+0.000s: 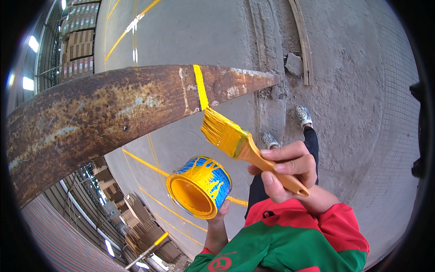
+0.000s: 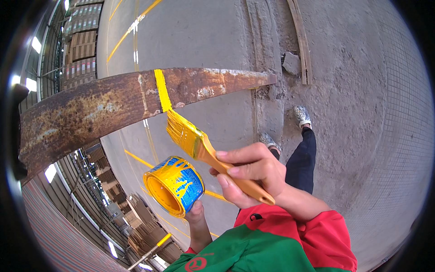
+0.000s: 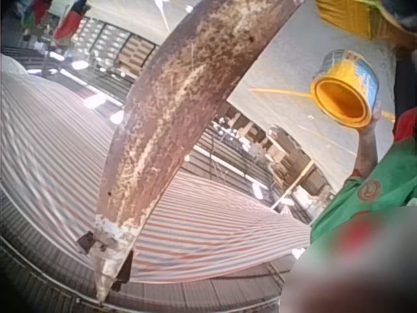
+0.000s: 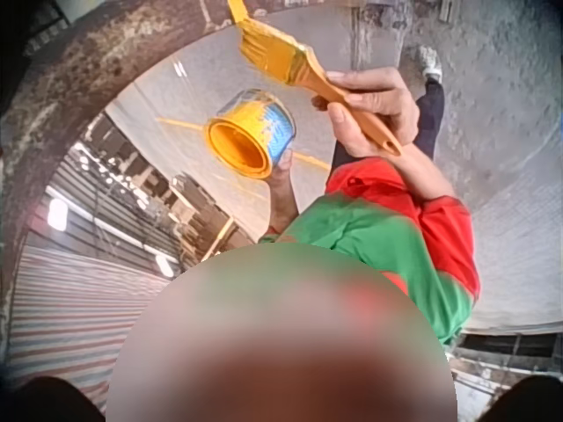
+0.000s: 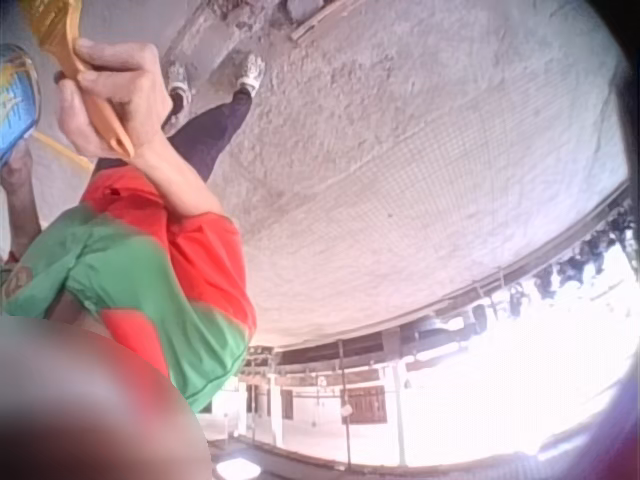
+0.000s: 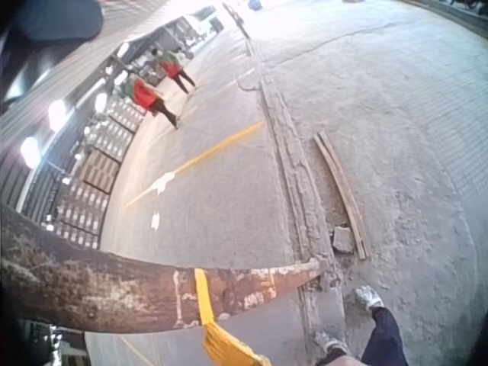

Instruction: The person paints a yellow metal pole with yellow paint using a brush. They dip the brush into a paint can, apply paint to the pole, and repeat the process while walking through a warehouse.

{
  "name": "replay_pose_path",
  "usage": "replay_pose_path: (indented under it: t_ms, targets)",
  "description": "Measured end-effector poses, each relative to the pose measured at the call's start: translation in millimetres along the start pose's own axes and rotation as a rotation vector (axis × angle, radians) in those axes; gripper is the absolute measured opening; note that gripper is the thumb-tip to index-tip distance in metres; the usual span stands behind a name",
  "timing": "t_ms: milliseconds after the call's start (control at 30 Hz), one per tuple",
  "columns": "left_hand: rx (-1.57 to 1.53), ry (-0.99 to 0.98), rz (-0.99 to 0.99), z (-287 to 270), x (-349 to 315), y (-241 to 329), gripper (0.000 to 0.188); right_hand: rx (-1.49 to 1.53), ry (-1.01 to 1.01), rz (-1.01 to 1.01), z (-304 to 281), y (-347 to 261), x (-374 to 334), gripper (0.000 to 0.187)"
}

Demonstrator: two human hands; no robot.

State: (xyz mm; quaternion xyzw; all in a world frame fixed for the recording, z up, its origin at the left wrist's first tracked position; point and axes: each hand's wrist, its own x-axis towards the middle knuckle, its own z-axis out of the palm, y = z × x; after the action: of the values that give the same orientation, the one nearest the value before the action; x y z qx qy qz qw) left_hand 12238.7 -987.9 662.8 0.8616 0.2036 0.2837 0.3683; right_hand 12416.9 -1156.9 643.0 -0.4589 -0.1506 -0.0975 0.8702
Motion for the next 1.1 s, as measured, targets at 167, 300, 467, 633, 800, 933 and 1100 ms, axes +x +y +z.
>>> replay_pose_path:
  t_ms: [167, 300, 467, 633, 800, 933, 1100]
  targets:
    - [0.006, 0.000, 0.000, -3, -3, 0, 0.128, -0.044, 0.119, -0.072, -5, 4, 22, 0.029]
    - [0.002, 0.000, 0.005, -4, -4, 0, 0.128, -0.059, 0.161, -0.165, 4, 26, 44, 0.029]
    - [0.012, -0.006, 0.007, -5, -4, 1, 0.129, -0.061, 0.187, -0.130, 17, 28, 36, 0.026]
    - [0.015, -0.012, -0.003, -6, -6, 0, 0.129, -0.048, 0.127, -0.108, 17, 19, 13, 0.024]
    - [0.008, -0.016, -0.001, -5, -5, 0, 0.129, -0.040, 0.038, -0.057, 9, 2, -2, 0.025]
    - [0.011, -0.016, -0.001, -5, -2, 1, 0.129, 0.013, 0.151, -0.069, 1, 1, 14, 0.028]
    - [0.008, -0.031, 0.004, -7, 3, 1, 0.130, -0.060, 0.223, -0.167, 10, 28, 45, 0.029]
